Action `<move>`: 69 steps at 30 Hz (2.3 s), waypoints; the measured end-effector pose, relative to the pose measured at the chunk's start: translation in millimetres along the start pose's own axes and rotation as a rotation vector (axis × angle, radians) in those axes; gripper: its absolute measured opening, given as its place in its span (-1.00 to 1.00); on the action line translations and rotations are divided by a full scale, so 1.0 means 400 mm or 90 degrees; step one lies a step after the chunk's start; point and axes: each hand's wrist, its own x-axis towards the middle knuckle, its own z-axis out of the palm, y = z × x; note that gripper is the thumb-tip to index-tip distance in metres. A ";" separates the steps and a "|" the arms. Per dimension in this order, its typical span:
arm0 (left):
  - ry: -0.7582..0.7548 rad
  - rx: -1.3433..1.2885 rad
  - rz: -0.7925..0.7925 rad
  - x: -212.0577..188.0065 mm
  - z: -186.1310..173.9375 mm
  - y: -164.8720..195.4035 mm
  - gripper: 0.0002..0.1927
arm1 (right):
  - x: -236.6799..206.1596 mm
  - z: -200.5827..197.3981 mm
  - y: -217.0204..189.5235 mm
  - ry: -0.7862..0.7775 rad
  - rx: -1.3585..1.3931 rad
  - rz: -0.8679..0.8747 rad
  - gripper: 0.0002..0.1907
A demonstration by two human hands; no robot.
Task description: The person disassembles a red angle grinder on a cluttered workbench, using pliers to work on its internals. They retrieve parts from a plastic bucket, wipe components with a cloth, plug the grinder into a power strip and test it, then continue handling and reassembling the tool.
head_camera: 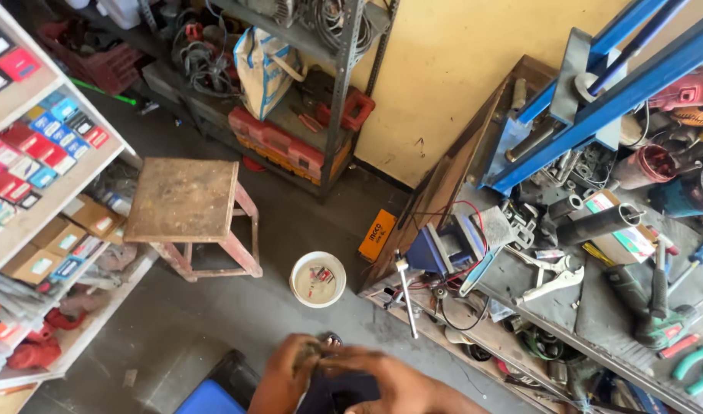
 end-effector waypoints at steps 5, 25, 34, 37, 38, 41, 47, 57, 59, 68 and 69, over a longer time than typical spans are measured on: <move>0.085 -0.119 -0.209 0.133 -0.060 0.021 -0.63 | 0.002 -0.146 -0.067 0.381 -0.310 -0.184 -0.57; -0.047 -0.196 -0.217 0.892 -0.270 -0.126 -0.57 | 0.338 -0.421 -0.044 0.868 -0.744 0.256 -0.50; -0.165 -0.217 -0.300 1.123 -0.435 -0.232 -0.76 | 0.434 -0.471 -0.008 0.956 -0.795 0.594 -0.19; -0.233 -0.192 -0.254 1.162 -0.427 -0.229 -0.74 | 0.440 -0.470 -0.005 0.975 -0.789 0.621 -0.20; -0.253 -0.187 -0.250 1.174 -0.423 -0.229 -0.74 | 0.443 -0.471 -0.005 0.986 -0.795 0.613 -0.20; -0.296 -0.189 -0.241 1.201 -0.427 -0.222 -0.73 | 0.449 -0.474 -0.011 1.012 -0.796 0.616 -0.21; -0.334 -0.169 -0.215 1.259 -0.475 -0.229 -0.71 | 0.461 -0.481 -0.011 1.072 -0.809 0.599 -0.23; -0.309 -0.209 -0.132 1.355 -0.553 -0.271 -0.68 | 0.473 -0.480 -0.009 1.119 -0.837 0.620 -0.27; -0.301 -0.190 -0.139 1.366 -0.572 -0.283 -0.70 | 0.478 -0.480 -0.011 1.126 -0.836 0.620 -0.27; -0.302 -0.035 -0.111 1.390 -0.563 -0.278 -0.58 | 0.479 -0.490 -0.014 1.125 -0.842 0.617 -0.30; -0.344 -0.092 -0.087 1.390 -0.549 -0.275 -0.55 | 0.478 -0.490 -0.016 1.119 -0.833 0.613 -0.31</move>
